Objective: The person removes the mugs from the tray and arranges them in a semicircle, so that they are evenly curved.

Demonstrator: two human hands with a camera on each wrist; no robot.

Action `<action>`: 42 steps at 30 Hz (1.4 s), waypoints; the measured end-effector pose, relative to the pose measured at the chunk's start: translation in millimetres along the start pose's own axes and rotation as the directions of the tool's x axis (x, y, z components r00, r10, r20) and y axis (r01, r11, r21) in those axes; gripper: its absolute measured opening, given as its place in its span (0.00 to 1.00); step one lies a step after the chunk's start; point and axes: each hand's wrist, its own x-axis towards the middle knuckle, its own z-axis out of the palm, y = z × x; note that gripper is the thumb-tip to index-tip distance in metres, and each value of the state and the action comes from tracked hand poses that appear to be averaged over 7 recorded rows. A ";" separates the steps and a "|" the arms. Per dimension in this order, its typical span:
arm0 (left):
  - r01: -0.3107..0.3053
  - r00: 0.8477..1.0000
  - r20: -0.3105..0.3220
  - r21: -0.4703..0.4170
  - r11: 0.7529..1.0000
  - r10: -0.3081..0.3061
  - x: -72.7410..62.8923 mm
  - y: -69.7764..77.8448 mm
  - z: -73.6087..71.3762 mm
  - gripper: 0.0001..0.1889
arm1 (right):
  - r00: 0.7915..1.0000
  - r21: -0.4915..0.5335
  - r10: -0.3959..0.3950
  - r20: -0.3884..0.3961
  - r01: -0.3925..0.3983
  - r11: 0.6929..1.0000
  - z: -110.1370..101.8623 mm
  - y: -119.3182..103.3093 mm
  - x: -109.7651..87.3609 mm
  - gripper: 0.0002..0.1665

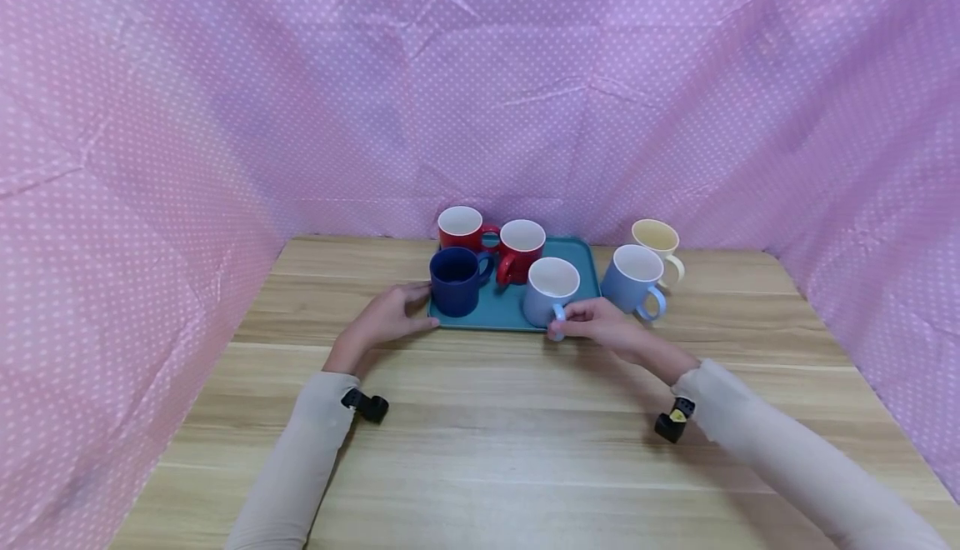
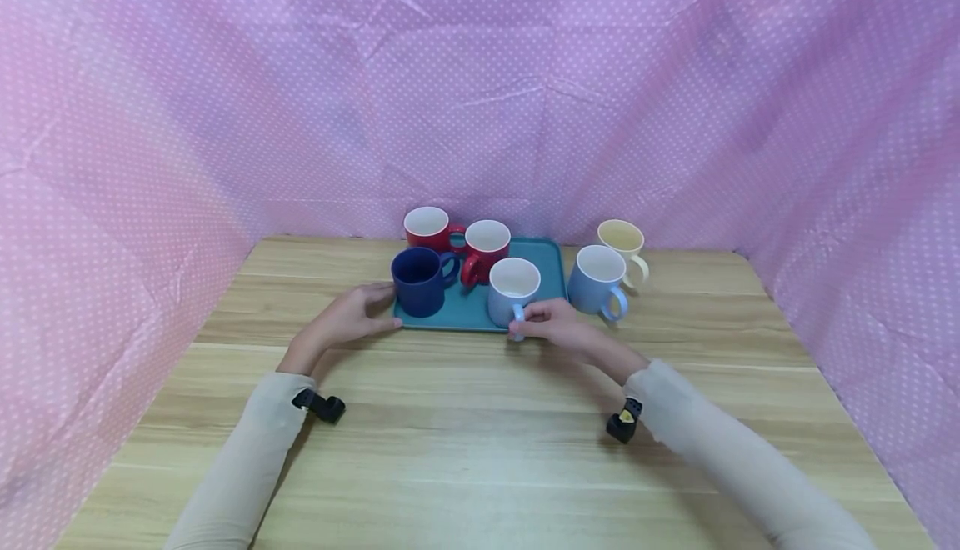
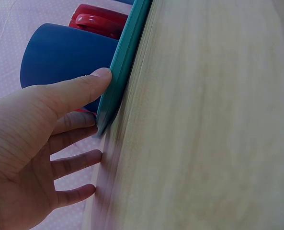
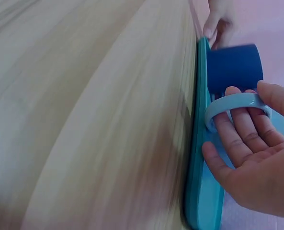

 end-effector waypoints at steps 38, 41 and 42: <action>0.007 1.000 0.011 -0.013 1.000 -0.007 -0.5 -0.4 4.0 0.36 | 0.915 -0.419 -0.235 -0.329 0.082 0.904 -26.7 2.9 -18.6 0.06; 0.006 1.000 0.006 -0.021 1.000 -0.006 -0.5 -0.3 2.4 0.36 | 0.914 -0.417 -0.282 -0.292 0.144 0.897 -33.1 -2.2 -20.7 0.05; 0.007 1.000 0.004 -0.022 1.000 -0.007 -0.5 -0.3 2.0 0.37 | 0.915 -0.408 -0.291 -0.279 0.162 0.899 -35.9 -4.0 -21.8 0.05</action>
